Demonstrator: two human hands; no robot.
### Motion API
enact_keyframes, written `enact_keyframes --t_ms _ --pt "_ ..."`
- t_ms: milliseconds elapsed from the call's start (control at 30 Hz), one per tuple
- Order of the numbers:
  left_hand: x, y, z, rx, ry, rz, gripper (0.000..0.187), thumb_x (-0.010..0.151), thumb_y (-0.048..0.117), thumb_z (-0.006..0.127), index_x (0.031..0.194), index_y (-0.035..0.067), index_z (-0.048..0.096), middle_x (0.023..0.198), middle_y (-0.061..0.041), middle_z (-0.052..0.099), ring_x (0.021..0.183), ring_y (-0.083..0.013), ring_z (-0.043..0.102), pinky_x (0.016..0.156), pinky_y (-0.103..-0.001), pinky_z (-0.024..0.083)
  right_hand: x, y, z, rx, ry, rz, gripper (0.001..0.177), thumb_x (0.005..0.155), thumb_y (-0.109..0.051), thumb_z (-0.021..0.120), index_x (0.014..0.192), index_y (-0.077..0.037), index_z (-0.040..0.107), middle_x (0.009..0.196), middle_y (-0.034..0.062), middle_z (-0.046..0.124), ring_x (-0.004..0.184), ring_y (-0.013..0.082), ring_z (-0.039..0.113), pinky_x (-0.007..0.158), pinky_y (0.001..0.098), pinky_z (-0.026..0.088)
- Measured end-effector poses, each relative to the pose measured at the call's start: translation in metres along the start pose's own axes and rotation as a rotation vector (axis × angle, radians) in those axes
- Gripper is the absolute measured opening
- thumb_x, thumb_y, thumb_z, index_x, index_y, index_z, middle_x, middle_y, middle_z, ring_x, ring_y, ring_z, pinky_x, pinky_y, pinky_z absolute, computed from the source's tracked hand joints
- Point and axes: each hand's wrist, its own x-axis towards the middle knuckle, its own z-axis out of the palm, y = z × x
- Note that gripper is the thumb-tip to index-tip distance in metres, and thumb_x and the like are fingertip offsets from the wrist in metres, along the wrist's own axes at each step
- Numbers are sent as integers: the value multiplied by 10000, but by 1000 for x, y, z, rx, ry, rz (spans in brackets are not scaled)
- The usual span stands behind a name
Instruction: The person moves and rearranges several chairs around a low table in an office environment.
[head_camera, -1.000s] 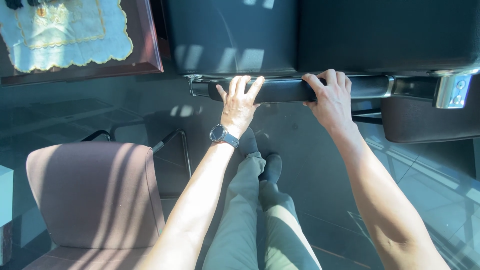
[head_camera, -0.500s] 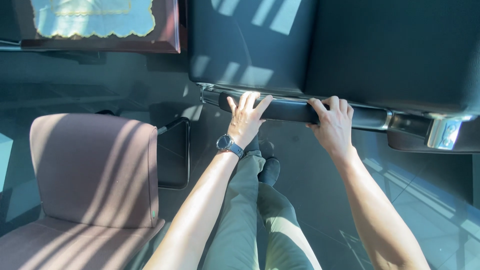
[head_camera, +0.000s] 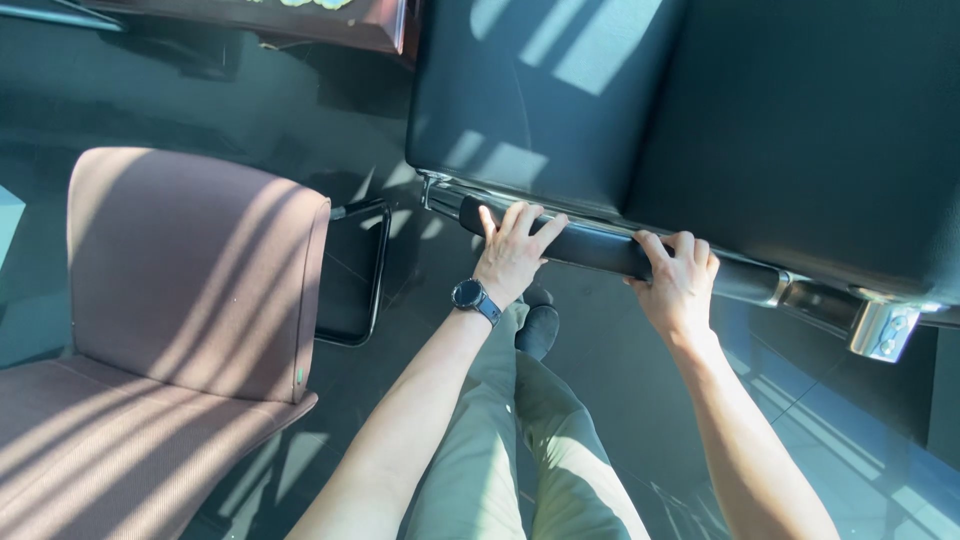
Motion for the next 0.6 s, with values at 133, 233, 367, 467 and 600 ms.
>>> enact_keyframes --t_ms 133,233,367,467,600 --pt "-26 10 3 -17 -19 -3 688 768 118 826 1394 249 571 1302 -64 527 1329 -269 469 1106 -832 238 -26 -2 6 -1 -10 20 718 657 -200 926 1331 -183 679 1200 90 623 1156 313 524 1048 494 407" --pt "-47 17 3 -36 -25 -24 679 772 124 818 1391 255 573 1311 -64 530 1341 -269 465 1115 -831 236 -45 -4 11 -10 -25 22 718 658 -202 928 1332 -177 681 1199 103 619 1158 315 524 1033 500 409" --pt "-76 22 12 -50 -31 -28 657 779 150 810 1383 264 578 1351 -82 531 1357 -286 451 1101 -833 227 -72 -12 13 -3 -62 55 701 646 -202 930 1302 -182 684 1185 98 614 1179 309 524 1041 508 410" --pt "-97 26 18 -38 -52 -32 644 794 176 791 1395 254 574 1379 -96 533 1363 -291 451 1108 -826 233 -92 -16 16 0 -75 68 706 623 -201 934 1285 -187 690 1182 105 605 1179 327 517 1029 513 409" --pt "-118 27 22 -44 -55 -18 607 836 182 766 1407 262 578 1356 -92 547 1372 -306 451 1126 -818 224 -113 -20 22 -9 -76 76 684 653 -183 926 1296 -188 691 1196 113 594 1174 324 519 1050 507 414"
